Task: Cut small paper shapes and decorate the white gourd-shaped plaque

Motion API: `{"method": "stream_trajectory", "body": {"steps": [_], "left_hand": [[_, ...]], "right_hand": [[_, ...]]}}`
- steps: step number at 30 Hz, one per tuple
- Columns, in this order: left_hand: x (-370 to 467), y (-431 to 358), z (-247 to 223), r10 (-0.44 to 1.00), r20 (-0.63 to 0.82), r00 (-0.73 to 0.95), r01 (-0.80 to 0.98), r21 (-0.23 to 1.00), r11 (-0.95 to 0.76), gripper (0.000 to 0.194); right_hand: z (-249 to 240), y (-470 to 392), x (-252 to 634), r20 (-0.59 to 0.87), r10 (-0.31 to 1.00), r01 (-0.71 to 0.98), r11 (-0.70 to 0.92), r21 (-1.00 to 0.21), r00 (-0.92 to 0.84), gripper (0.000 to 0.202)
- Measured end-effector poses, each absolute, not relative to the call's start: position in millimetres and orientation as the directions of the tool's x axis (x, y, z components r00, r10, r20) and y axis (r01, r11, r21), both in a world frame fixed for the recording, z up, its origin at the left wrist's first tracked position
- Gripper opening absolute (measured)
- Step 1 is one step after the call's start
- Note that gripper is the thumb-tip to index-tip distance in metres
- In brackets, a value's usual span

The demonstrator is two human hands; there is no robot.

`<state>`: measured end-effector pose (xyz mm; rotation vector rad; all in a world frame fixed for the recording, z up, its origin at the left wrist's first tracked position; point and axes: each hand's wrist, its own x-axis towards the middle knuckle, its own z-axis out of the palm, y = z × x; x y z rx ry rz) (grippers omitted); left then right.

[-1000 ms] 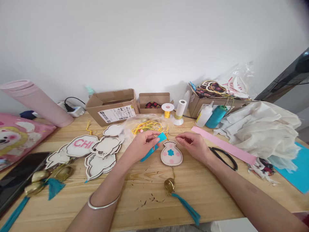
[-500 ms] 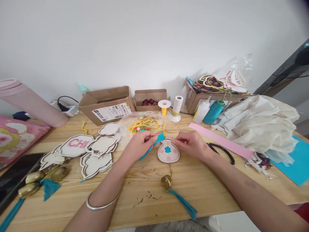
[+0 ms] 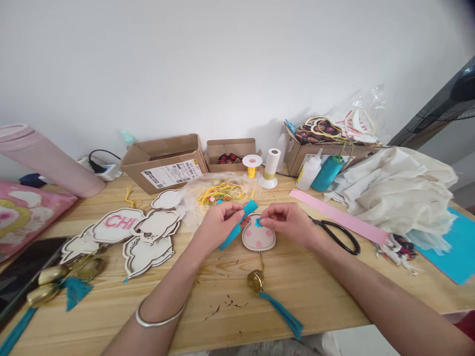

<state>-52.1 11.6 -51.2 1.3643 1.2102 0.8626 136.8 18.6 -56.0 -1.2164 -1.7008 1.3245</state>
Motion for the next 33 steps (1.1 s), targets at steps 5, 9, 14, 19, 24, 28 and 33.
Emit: {"method": "stream_trajectory", "body": {"steps": [5, 9, 14, 19, 24, 28, 33], "left_hand": [[-40.6, 3.5, -47.6, 0.935, -0.176, 0.307, 0.089, 0.984, 0.156, 0.025], [-34.9, 0.4, -43.8, 0.925, -0.208, 0.318, 0.027, 0.977, 0.210, 0.026], [-32.5, -0.8, -39.3, 0.933, -0.225, 0.280, 0.026, 0.974, 0.226, 0.029], [-33.4, -1.1, -40.2, 0.925, -0.286, 0.248, -0.034, 0.952, 0.303, 0.028], [-34.4, -0.9, -42.4, 0.908, -0.340, 0.246, -0.039, 0.932, 0.359, 0.026], [-33.6, -1.1, -42.9, 0.897, -0.362, 0.255, -0.043, 0.922, 0.385, 0.025], [-33.9, -0.6, -44.7, 0.895, -0.341, 0.288, -0.039, 0.929, 0.367, 0.024]], "right_hand": [[-53.5, 19.0, 134.2, -0.050, 0.969, 0.155, -0.012, -0.988, -0.242, 0.023], [-55.2, 18.3, 132.5, -0.044, 0.975, 0.187, -0.002, -0.982, -0.219, 0.022], [-54.5, 16.8, 130.7, -0.040, 0.971, 0.168, 0.000, -0.986, -0.237, 0.026], [-50.7, 17.7, 132.4, -0.049, 0.971, 0.075, -0.033, -0.997, -0.234, 0.028], [-45.7, 16.6, 135.8, -0.097, 0.943, 0.053, -0.085, -0.995, -0.318, 0.029], [-48.9, 16.1, 135.8, -0.103, 0.957, 0.094, -0.081, -0.992, -0.271, 0.031], [-53.3, 16.8, 135.2, -0.083, 0.958, 0.124, -0.050, -0.991, -0.274, 0.026]]}}
